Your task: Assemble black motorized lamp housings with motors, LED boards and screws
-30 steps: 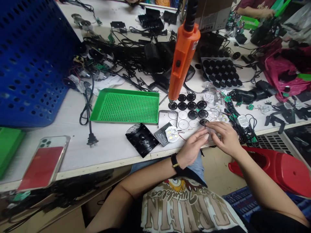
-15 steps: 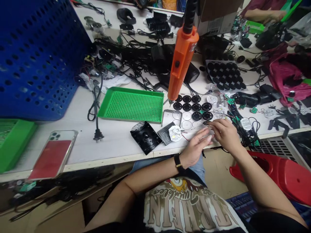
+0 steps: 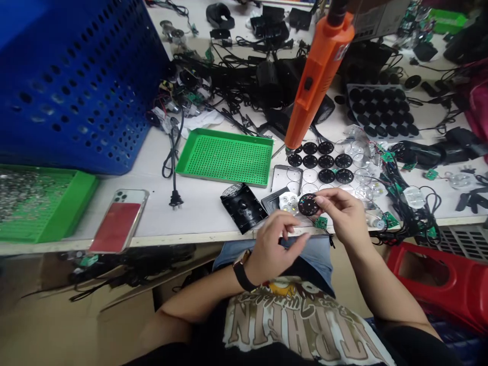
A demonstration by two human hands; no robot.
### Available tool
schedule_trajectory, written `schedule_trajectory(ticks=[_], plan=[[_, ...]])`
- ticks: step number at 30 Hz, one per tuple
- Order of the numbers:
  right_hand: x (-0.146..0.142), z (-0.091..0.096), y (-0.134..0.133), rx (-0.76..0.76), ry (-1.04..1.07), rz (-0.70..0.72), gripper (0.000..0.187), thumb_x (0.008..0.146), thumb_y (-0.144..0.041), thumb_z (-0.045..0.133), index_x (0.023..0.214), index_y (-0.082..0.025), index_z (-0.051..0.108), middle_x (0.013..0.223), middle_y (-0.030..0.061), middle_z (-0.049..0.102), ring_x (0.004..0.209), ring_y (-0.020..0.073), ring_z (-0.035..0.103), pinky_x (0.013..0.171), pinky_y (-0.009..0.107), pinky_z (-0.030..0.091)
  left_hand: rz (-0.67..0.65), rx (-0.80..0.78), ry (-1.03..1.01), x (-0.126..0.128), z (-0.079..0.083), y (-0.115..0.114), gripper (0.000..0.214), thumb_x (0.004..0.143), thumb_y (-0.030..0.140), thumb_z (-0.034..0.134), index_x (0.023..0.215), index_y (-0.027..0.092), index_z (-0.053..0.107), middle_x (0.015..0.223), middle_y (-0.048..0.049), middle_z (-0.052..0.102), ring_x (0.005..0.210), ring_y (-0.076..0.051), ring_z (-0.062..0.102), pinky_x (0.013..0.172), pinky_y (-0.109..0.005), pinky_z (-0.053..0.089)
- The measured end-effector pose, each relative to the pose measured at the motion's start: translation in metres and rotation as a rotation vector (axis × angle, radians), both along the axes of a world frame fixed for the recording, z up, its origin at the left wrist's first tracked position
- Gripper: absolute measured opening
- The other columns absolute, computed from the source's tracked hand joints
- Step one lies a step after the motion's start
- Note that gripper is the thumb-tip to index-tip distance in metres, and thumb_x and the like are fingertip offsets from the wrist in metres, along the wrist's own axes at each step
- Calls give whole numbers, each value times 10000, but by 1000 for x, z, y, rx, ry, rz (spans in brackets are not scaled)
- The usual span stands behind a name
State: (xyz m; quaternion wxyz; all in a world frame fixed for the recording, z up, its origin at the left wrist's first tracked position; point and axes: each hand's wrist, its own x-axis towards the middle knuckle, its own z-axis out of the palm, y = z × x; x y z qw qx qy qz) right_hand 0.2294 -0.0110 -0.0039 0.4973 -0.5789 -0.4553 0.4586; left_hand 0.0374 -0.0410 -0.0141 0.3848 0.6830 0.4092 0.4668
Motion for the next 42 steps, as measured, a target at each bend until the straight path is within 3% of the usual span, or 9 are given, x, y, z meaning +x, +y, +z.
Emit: schedule_trajectory(ticks=[2, 5, 14, 19, 22, 28, 34, 38, 42], plan=[[-10, -2, 1, -30, 61, 20, 244, 766, -431, 862, 851, -219, 778, 682, -7, 727, 532, 121, 651, 539, 262, 577, 161, 145, 139, -9, 2, 8, 357, 891, 290, 765, 1209, 213, 624, 1109, -77, 658, 888, -176, 652, 771, -332, 581], [-17, -3, 1, -58, 89, 36, 257, 753, -433, 872, 848, -216, 774, 674, -5, 721, 540, 122, 648, 545, 261, 577, 168, 230, 332, -10, 1, 20, 568, 873, 369, 804, 1367, 208, 576, 1205, -111, 651, 1127, -264, 631, 961, -430, 567], [-15, -8, -2, -20, -69, 91, 251, 875, -460, 768, 972, -228, 755, 824, 15, 730, 745, 153, 692, 747, 326, 611, 92, 194, 329, -15, -4, 21, 453, 862, 300, 808, 1262, 200, 623, 1154, -86, 679, 1111, -253, 614, 977, -426, 542], [-2, 1, 55, 421, -268, -135, 489, 862, -414, 790, 1292, -306, 584, 1248, 65, 651, 1108, 212, 670, 996, 429, 578, 75, 184, 330, -26, -7, 16, 478, 875, 323, 796, 1300, 220, 603, 1165, -85, 656, 1106, -254, 604, 989, -456, 530], [-4, 10, 101, 567, -314, -68, 618, 868, -460, 774, 1392, -364, 461, 1342, 77, 595, 1145, 239, 668, 1008, 480, 580, 83, 181, 325, -31, -9, 13, 477, 881, 324, 790, 1304, 214, 600, 1167, -85, 653, 1104, -248, 598, 983, -448, 534], [-33, 21, 155, 611, -328, 71, 438, 980, -542, 576, 1360, -355, 464, 1223, 72, 668, 1157, 264, 684, 969, 510, 587, 128, 144, 330, -50, -11, 9, 474, 895, 328, 772, 1322, 232, 591, 1182, -81, 658, 1139, -253, 604, 976, -449, 550], [-79, 19, 166, 608, -244, 201, 733, 866, -510, 755, 1464, -381, 353, 1346, 79, 619, 1180, 249, 686, 1025, 506, 575, 160, 156, 315, -63, -11, 5, 493, 893, 328, 770, 1339, 239, 578, 1178, -86, 661, 1114, -247, 618, 953, -439, 567], [-83, 27, 169, 590, -256, 231, 807, 815, -502, 810, 1478, -391, 364, 1347, 68, 617, 1179, 256, 681, 1025, 515, 577, 247, 226, 325, -93, -9, 8, 504, 883, 323, 780, 1339, 240, 581, 1164, -85, 676, 1115, -250, 630, 965, -443, 566], [-68, 48, 157, 520, -253, 262, 866, 724, -488, 893, 1453, -388, 435, 1340, 63, 628, 1147, 260, 694, 952, 451, 615, 546, 226, 396, -153, -10, 13, 467, 856, 311, 805, 1286, 227, 640, 1137, -88, 687, 1031, -245, 656, 860, -394, 575]])
